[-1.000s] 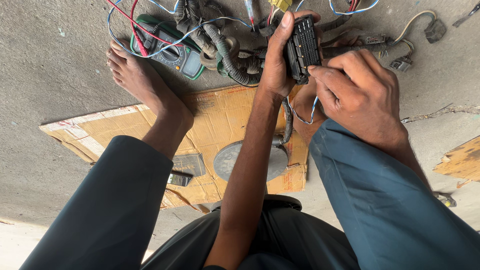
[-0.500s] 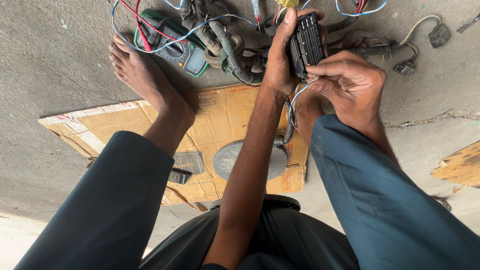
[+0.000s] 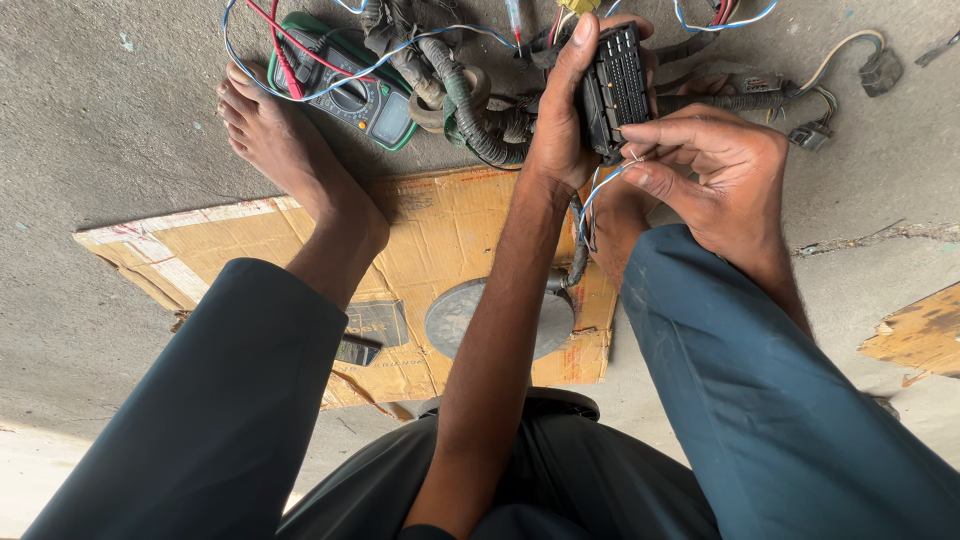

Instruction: The person sits on the floor and works on an automotive wiring harness, holding a connector block and inserting or adjusting wires and pins into it. They use a multimeter with probes attached to the harness and manipulate connectors and wires spread across the floor.

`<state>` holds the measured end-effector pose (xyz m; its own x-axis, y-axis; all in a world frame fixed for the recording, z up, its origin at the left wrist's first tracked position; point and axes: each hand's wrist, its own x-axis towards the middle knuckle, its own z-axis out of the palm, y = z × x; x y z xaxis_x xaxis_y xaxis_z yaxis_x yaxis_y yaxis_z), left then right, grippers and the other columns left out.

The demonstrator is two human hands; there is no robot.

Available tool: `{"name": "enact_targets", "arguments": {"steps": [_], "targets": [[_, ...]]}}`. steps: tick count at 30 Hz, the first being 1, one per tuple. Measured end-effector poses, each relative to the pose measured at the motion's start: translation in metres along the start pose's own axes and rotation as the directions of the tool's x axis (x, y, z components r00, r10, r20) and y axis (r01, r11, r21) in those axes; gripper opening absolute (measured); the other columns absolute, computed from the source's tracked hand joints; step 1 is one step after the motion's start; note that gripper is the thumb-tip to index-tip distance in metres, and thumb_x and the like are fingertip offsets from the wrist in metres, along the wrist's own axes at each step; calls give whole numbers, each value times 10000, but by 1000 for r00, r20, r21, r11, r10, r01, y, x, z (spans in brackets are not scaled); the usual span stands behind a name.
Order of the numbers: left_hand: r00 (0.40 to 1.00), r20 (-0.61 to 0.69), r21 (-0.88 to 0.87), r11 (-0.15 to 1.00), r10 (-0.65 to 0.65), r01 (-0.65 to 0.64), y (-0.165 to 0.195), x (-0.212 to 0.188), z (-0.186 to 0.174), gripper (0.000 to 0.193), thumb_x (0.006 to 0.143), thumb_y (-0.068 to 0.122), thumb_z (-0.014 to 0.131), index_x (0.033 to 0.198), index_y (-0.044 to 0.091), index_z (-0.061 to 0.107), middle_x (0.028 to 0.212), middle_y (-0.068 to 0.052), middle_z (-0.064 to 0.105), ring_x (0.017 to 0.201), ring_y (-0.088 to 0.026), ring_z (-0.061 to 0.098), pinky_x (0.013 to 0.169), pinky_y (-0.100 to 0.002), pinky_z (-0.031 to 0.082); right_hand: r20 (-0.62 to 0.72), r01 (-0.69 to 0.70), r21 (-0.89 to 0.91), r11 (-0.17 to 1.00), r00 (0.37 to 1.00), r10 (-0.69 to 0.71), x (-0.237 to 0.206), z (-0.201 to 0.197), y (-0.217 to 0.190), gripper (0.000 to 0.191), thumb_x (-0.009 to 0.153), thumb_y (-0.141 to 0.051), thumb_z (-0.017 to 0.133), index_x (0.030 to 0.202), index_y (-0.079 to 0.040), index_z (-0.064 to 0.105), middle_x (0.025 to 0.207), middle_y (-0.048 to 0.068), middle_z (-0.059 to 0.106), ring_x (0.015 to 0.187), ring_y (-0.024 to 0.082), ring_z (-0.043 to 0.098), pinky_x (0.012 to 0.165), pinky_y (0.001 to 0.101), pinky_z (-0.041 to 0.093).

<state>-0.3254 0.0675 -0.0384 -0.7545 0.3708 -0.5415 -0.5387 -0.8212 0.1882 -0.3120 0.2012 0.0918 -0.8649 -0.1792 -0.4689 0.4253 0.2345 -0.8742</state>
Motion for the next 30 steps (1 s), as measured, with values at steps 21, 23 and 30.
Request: {"name": "enact_targets", "arguments": {"steps": [21, 23, 30], "targets": [[1000, 8, -15, 1000, 0, 0, -2, 2, 1, 620, 1054, 555, 574, 1265, -27, 610, 927, -122, 631, 774, -171, 625, 675, -334, 543, 30, 250, -434, 865, 964, -263, 6, -4, 2, 114, 1058, 39, 829, 1113, -4, 739, 1008, 116, 737, 930, 178, 750, 768, 269, 578], [1000, 1, -20, 1000, 5, -5, -3, 2, 1, 632, 1054, 561, 571, 1265, -33, 613, 926, -123, 631, 779, -171, 627, 675, -329, 539, 35, 255, -474, 843, 962, -271, 8, -3, -3, 119, 1050, 39, 826, 1112, -14, 740, 1012, 106, 733, 931, 186, 748, 773, 278, 573], [1000, 6, -1, 1000, 19, -19, -4, 2, 0, 633, 1052, 559, 585, 1265, -37, 611, 935, -130, 637, 794, -183, 637, 690, -340, 543, -5, 271, -587, 763, 941, -338, 6, 7, -24, 231, 918, 54, 842, 1118, 4, 737, 1059, 138, 677, 974, 252, 701, 821, 337, 562]]}}
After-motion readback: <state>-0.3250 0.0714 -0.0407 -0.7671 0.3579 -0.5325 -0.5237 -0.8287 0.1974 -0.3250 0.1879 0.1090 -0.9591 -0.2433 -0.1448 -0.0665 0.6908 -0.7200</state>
